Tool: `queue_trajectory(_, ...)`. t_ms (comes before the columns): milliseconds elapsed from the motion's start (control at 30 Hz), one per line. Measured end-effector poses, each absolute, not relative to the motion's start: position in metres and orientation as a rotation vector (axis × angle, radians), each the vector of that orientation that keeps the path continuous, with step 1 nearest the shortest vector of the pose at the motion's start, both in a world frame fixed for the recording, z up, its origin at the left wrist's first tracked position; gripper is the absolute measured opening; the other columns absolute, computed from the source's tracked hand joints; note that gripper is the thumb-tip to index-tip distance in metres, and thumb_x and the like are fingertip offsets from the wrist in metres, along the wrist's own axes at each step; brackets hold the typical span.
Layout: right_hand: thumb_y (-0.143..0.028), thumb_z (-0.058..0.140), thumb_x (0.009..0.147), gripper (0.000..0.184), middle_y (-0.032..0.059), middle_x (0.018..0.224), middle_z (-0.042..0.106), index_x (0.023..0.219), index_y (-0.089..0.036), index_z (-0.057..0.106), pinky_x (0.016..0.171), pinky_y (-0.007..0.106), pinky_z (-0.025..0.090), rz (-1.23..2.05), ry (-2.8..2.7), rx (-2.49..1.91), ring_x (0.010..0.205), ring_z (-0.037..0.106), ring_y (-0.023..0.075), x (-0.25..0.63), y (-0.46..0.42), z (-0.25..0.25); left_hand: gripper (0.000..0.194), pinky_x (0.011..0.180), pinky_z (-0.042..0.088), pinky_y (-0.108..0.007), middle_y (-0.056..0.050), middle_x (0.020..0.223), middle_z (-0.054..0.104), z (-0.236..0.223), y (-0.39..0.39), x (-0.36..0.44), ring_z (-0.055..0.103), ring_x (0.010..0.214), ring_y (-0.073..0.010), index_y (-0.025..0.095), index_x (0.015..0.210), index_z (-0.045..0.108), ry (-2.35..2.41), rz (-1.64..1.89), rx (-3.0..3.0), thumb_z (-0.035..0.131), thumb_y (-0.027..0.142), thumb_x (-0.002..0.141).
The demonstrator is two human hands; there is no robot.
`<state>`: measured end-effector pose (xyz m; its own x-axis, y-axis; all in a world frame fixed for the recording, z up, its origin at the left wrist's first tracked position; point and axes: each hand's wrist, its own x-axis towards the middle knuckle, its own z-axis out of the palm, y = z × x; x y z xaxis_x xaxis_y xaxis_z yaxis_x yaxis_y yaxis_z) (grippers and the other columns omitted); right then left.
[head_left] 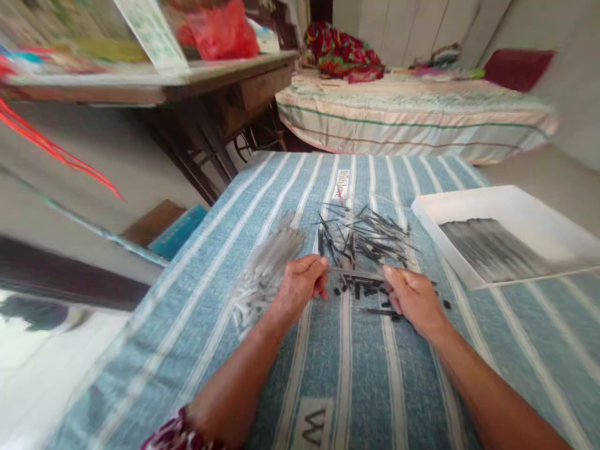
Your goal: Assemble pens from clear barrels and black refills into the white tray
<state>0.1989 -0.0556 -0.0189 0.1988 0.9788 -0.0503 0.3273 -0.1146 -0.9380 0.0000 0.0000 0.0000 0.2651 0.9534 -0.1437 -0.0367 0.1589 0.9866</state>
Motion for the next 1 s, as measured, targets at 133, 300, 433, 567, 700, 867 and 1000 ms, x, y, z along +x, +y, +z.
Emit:
queue_trajectory(133, -0.051, 0.043, 0.085, 0.047, -0.0064, 0.031, 0.040, 0.051, -0.018, 0.046, 0.037, 0.019, 0.031, 0.924, -1.285, -1.626, 0.030, 0.036, 0.0067, 0.203, -0.053, -0.019, 0.026, 0.039, 0.044, -0.022, 0.007, 0.041, 0.043, 0.000, -0.001, 0.002, 0.033, 0.033, -0.0056, 0.015, 0.068, 0.057, 1.052, 0.945, 1.136, 0.055, 0.040, 0.077)
queue_trajectory(300, -0.051, 0.043, 0.085, 0.047, -0.0067, 0.030, 0.038, 0.051, -0.018, 0.045, 0.035, 0.019, 0.029, 0.945, -1.272, -1.624, 0.028, 0.034, 0.0064, 0.203, -0.053, -0.015, 0.023, 0.041, 0.044, -0.022, 0.006, 0.045, 0.047, 0.000, 0.000, -0.001, 0.037, 0.036, -0.0056, 0.015, 0.071, 0.059, 0.984, 0.907, 1.115, 0.057, 0.037, 0.076)
queue_trajectory(433, -0.052, 0.043, 0.085, 0.047, -0.0063, 0.029, 0.039, 0.051, -0.019, 0.045, 0.035, 0.019, 0.029, 0.954, -1.272, -1.627, 0.028, 0.034, 0.0065, 0.201, -0.054, -0.014, 0.016, 0.044, 0.045, -0.022, 0.006, 0.048, 0.050, 0.000, 0.001, -0.004, 0.040, 0.038, -0.0053, 0.014, 0.073, 0.059, 0.910, 0.877, 1.059, 0.062, 0.030, 0.074)
queue_trajectory(567, -0.054, 0.042, 0.084, 0.048, -0.0058, 0.030, 0.040, 0.052, -0.019, 0.046, 0.036, 0.020, 0.030, 0.968, -1.286, -1.636, 0.027, 0.035, 0.0070, 0.202, -0.054, -0.013, 0.014, 0.046, 0.047, -0.023, 0.005, 0.051, 0.052, 0.000, 0.001, -0.004, 0.043, 0.039, -0.0052, 0.014, 0.076, 0.059, 0.869, 0.870, 1.016, 0.065, 0.025, 0.071)
queue_trajectory(700, -0.058, 0.035, 0.086, 0.057, -0.0025, 0.031, 0.045, 0.048, -0.018, 0.051, 0.041, 0.021, 0.036, 0.985, -1.321, -1.631, 0.030, 0.041, 0.0083, 0.207, -0.053, -0.014, 0.013, 0.045, 0.046, -0.023, 0.005, 0.050, 0.052, -0.001, 0.002, -0.004, 0.043, 0.038, -0.0047, 0.014, 0.074, 0.058, 0.873, 0.874, 0.975, 0.065, 0.024, 0.071)
queue_trajectory(867, -0.059, 0.033, 0.085, 0.064, -0.0002, 0.032, 0.046, 0.039, -0.018, 0.048, 0.044, 0.021, 0.040, 1.022, -1.318, -1.593, 0.032, 0.044, 0.0081, 0.212, -0.052, -0.013, 0.014, 0.045, 0.047, -0.023, 0.005, 0.051, 0.053, -0.001, 0.003, -0.004, 0.043, 0.038, -0.0048, 0.013, 0.072, 0.057, 0.887, 0.877, 0.963, 0.065, 0.025, 0.072)
queue_trajectory(1000, -0.057, 0.042, 0.083, 0.050, -0.0022, 0.036, 0.051, 0.056, -0.017, 0.053, 0.033, 0.018, 0.030, 1.136, -1.231, -1.564, 0.027, 0.039, 0.0069, 0.212, -0.052, -0.012, 0.014, 0.045, 0.047, -0.023, 0.005, 0.051, 0.053, 0.000, 0.004, -0.004, 0.043, 0.038, -0.0046, 0.014, 0.072, 0.057, 0.897, 0.876, 0.957, 0.065, 0.025, 0.071)
